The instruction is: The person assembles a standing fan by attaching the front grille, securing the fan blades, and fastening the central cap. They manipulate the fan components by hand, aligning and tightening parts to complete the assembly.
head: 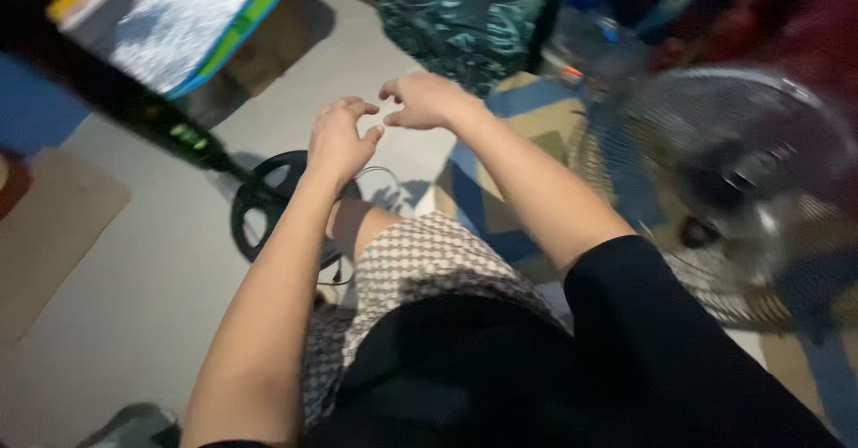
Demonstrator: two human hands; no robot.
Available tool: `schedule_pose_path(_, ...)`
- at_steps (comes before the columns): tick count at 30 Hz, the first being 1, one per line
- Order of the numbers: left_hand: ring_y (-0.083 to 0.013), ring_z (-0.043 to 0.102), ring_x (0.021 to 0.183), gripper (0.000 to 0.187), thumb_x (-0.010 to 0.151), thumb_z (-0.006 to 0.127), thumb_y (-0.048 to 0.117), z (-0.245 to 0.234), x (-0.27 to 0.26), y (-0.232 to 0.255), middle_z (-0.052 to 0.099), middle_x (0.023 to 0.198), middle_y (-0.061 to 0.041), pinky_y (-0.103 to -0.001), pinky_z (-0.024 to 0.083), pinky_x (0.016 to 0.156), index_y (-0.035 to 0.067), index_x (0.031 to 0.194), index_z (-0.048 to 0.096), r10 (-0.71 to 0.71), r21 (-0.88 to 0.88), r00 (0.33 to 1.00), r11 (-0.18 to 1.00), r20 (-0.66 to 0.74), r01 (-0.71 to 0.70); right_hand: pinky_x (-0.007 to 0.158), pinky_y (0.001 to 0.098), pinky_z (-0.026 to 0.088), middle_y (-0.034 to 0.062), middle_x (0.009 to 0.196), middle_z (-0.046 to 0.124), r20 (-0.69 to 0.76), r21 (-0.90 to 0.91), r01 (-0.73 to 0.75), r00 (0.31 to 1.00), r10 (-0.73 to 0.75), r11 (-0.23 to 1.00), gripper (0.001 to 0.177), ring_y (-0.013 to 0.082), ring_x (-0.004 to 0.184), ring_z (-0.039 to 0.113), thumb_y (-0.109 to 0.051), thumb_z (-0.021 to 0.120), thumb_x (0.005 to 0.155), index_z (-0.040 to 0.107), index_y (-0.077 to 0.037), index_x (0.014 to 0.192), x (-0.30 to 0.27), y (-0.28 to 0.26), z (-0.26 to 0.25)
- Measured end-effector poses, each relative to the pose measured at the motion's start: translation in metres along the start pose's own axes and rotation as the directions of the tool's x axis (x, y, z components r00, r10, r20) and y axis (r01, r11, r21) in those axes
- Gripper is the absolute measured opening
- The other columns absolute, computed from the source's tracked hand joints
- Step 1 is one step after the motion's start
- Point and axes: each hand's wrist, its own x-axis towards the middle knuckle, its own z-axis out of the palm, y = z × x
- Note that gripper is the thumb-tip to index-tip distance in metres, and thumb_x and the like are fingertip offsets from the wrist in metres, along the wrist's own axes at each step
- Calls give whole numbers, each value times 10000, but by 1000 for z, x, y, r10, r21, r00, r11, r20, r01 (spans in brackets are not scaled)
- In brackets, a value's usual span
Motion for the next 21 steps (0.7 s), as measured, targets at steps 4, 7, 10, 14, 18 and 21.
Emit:
schedule_pose_path(4,-380,630,1150,340,824,776,247,51,10,52,700,1198,-190,-455,478,1006,105,1132,752,136,-144,982,983,129,-117,907,455,530,174,1136,729,-75,-19,-74,995,73,997,549,359,1053,688,-408,752,825,678,-105,1277,-60,58,-37)
schedule_pose_path(7,-376,658,1083,349,816,776,254,87,6,94,709,1165,-190,-453,504,949,121,1138,754,200,-198,957,967,212,-158,873,461,546,164,1096,742,-141,-17,-160,978,156,987,503,359,999,708,-418,741,842,711,-90,1223,-115,99,-63)
schedule_pose_path(10,-348,685,1022,388,822,771,275,121,1,135,720,1119,-186,-435,530,911,135,1182,741,177,-225,923,969,342,-103,874,462,550,171,1037,754,-228,-34,-266,941,252,963,491,359,967,721,-395,737,835,722,-93,1222,-174,137,-87)
schedule_pose_path(14,-278,718,926,466,830,763,286,157,-6,177,730,1154,-146,-395,556,836,97,1248,681,189,-364,894,931,407,-31,862,479,540,178,1055,746,-284,-55,-414,879,384,908,434,371,979,706,-392,745,866,747,-128,1212,-243,175,-108)
schedule_pose_path(18,-242,735,818,451,844,732,271,175,-9,209,774,1047,-128,-372,570,804,101,1260,703,126,-367,866,928,484,70,881,477,536,187,1085,739,-358,-40,-485,823,441,873,460,382,997,698,-356,784,841,735,-113,1229,-298,213,-111)
schedule_pose_path(21,-225,761,857,445,822,735,277,185,-9,226,786,1033,-107,-359,586,806,65,1213,706,185,-473,881,880,435,49,905,481,525,196,1119,731,-437,-37,-561,753,492,827,466,390,1029,688,-353,792,856,729,-96,1240,-335,245,-109)
